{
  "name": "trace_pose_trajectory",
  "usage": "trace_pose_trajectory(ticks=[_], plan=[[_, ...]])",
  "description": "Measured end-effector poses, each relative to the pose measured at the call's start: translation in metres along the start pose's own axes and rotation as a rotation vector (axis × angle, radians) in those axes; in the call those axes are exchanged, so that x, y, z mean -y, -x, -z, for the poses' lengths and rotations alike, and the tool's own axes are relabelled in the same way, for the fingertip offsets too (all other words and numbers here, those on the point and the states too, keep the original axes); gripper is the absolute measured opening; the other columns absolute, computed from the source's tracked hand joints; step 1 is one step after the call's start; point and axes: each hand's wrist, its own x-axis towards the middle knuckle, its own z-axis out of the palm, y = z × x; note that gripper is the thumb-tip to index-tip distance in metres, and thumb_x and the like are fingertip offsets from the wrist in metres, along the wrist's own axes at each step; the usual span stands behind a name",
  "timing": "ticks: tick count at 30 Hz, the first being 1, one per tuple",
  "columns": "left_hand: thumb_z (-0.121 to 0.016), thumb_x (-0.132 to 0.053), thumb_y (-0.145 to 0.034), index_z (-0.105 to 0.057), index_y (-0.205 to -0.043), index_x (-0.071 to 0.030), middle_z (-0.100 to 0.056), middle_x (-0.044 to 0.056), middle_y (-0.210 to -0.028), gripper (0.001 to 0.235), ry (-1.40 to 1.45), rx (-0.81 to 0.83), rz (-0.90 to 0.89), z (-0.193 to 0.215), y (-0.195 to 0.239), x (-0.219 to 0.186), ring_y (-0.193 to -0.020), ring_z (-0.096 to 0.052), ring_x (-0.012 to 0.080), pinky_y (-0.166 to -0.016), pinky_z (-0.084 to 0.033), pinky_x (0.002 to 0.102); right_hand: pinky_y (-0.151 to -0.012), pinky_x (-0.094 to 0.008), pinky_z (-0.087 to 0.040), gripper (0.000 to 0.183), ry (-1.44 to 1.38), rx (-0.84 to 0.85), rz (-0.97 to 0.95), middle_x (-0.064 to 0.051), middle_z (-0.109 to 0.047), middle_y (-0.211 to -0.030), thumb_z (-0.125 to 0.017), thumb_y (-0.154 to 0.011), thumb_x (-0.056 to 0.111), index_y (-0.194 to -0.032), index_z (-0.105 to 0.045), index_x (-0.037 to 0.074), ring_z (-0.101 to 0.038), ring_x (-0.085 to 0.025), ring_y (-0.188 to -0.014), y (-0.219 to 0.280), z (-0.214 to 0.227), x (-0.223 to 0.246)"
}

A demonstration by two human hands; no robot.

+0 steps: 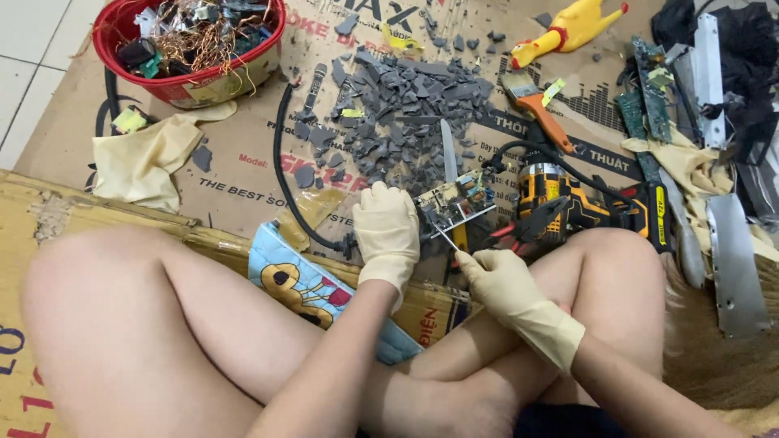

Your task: The person sits on the floor and uses a screwdriver to remove screws from a small electronic device. They then use pliers to pull out components and wires from the device's casing.

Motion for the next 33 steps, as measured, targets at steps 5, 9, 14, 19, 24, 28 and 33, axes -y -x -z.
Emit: trace_pose_trajectory(ticks=[5, 9, 14, 19, 24, 28, 33], plan=[[-0.066, -0.054, -0.078, -0.064, -0.087, -0.010, -0.059, 0.011, -0.090, 0.045, 0.040, 0.299, 0.000, 0.047, -0.008, -0.004, -0.092, -0.063, 0.0343, -0.075, -0.050, 0.049, -0.039, -0.030, -0.044, 0.044, -0.354, -0.044, 0.009, -0.012, -0.056, -0.045, -0.066, -0.098, 0.039, -0.072, -0.073, 0.004, -0.054, -0.020, -0.041, 0.005, 0.021, -0.007], [-0.089, -0.059, -0.049, -0.060, -0.105, -0.009, -0.054, 0.011, -0.107, 0.081, -0.134, 0.528, -0.153, 0.037, -0.002, 0.003, -0.109, -0.055, 0.0319, -0.087, -0.049, 0.048, -0.036, -0.031, -0.051, 0.035, -0.568, -0.009, 0.009, -0.017, -0.065, -0.056, -0.067, -0.099, 0.033, -0.080, -0.069, 0.004, -0.064, -0.022, -0.046, 0.007, 0.027, -0.018], [-0.080, -0.046, -0.055, -0.054, -0.104, -0.007, -0.059, 0.012, -0.103, 0.068, 0.053, 0.514, -0.002, 0.057, -0.013, -0.023, -0.106, -0.062, 0.0333, -0.089, -0.052, 0.048, -0.045, -0.037, -0.059, 0.033, -0.763, 0.079, 0.050, -0.021, -0.068, -0.069, -0.058, -0.103, 0.032, -0.101, -0.068, 0.000, -0.071, -0.029, -0.055, 0.027, 0.041, -0.009], [-0.069, -0.029, -0.062, -0.047, -0.103, -0.005, -0.065, 0.012, -0.098, 0.052, 0.275, 0.470, 0.267, 0.075, -0.019, -0.030, -0.102, -0.071, 0.0352, -0.090, -0.057, 0.048, -0.047, -0.039, -0.062, 0.033, -0.813, 0.074, 0.077, -0.019, -0.066, -0.069, -0.057, -0.104, 0.031, -0.102, -0.067, -0.001, -0.071, -0.029, -0.055, 0.033, 0.041, -0.013], [-0.068, -0.026, -0.070, -0.040, -0.110, -0.008, -0.067, 0.012, -0.108, 0.052, 0.358, 0.294, 0.580, 0.078, -0.018, -0.073, -0.106, -0.071, 0.0339, -0.096, -0.056, 0.048, -0.034, -0.030, -0.053, 0.026, -0.746, -0.008, 0.159, -0.014, -0.062, -0.056, -0.059, -0.104, 0.029, -0.095, -0.069, 0.006, -0.062, -0.020, -0.041, 0.016, 0.034, -0.014], [-0.093, -0.026, -0.058, -0.044, -0.120, -0.007, -0.066, 0.015, -0.118, 0.081, 0.358, 0.301, 0.724, 0.028, -0.015, -0.075, -0.111, -0.069, 0.0370, -0.096, -0.057, 0.052, -0.029, -0.032, -0.050, 0.029, -0.759, 0.001, 0.143, -0.016, -0.063, -0.049, -0.059, -0.103, 0.027, -0.086, -0.066, 0.005, -0.062, -0.024, -0.034, 0.006, 0.034, 0.002], [-0.100, -0.045, -0.047, -0.059, -0.116, 0.004, -0.061, 0.024, -0.117, 0.095, 0.123, 0.323, 0.651, 0.032, -0.008, -0.075, -0.112, -0.065, 0.0420, -0.094, -0.057, 0.051, -0.031, -0.032, -0.040, 0.025, -0.286, 0.055, 0.149, -0.009, -0.058, -0.055, -0.067, -0.096, 0.022, -0.090, -0.073, -0.002, -0.047, -0.015, -0.042, -0.017, 0.065, 0.029]])
